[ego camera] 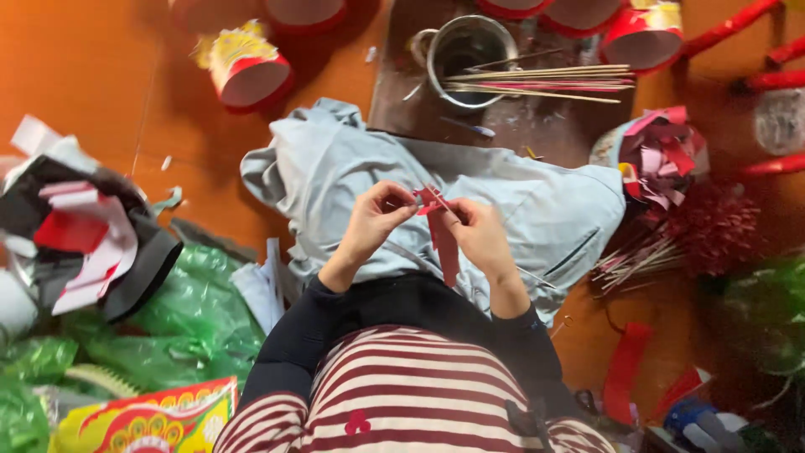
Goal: Assembling festive red paper decorations by gluing paper components onto wooden sticks.
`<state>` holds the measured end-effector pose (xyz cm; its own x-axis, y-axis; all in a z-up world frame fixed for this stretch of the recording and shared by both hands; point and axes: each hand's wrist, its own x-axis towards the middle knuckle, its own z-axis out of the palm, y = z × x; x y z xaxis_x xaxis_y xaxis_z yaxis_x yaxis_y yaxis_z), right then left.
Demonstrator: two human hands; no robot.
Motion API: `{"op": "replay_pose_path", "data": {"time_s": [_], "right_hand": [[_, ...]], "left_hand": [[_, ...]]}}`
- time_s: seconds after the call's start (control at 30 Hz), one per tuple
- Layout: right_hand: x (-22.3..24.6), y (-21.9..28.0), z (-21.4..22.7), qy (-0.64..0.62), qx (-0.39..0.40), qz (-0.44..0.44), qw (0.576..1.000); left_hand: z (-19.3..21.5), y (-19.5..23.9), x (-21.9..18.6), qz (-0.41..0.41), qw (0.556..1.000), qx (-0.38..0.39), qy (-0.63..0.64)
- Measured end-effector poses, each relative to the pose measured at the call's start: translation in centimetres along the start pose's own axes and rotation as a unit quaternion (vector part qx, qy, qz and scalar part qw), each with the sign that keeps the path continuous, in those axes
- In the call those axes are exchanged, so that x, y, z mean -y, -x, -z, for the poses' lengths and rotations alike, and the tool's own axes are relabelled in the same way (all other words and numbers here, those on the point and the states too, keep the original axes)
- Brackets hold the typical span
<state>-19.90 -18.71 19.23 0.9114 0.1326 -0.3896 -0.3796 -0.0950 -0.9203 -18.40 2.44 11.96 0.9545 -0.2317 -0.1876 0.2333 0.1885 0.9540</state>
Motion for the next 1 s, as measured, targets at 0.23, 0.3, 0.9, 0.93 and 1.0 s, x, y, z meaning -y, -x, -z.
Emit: {"op": "replay_pose_path", "data": {"time_s": [0.23, 0.3, 0.9, 0.93, 1.0], "right_hand": [[-2.8, -0.8, -0.3, 0.088, 0.011, 0.041, 0.995], [-3.3, -1.1, -0.3, 0.076, 0.016, 0.034, 0.996], [-6.9, -3.3, 0.8, 0.391, -0.102, 0.118, 0.907], [-5.3, -2.5, 0.4, 0.390, -0.105, 0.116, 0.908], [-1.9, -1.1, -0.4, 0.313, -0.201, 0.146, 0.917]], "left_hand": [[-0.2, 1.1, 0.2, 0.027, 0.999, -0.024, 0.017], [-0.5, 1.1, -0.3, 0.075, 0.992, 0.009, 0.104], [3.0, -1.0, -1.3, -0.031, 0.951, -0.172, 0.254], [3.1, -1.0, -1.6, -0.029, 0.952, -0.170, 0.253], [3.1, -1.3, -2.4, -0.058, 0.939, -0.200, 0.275]]}}
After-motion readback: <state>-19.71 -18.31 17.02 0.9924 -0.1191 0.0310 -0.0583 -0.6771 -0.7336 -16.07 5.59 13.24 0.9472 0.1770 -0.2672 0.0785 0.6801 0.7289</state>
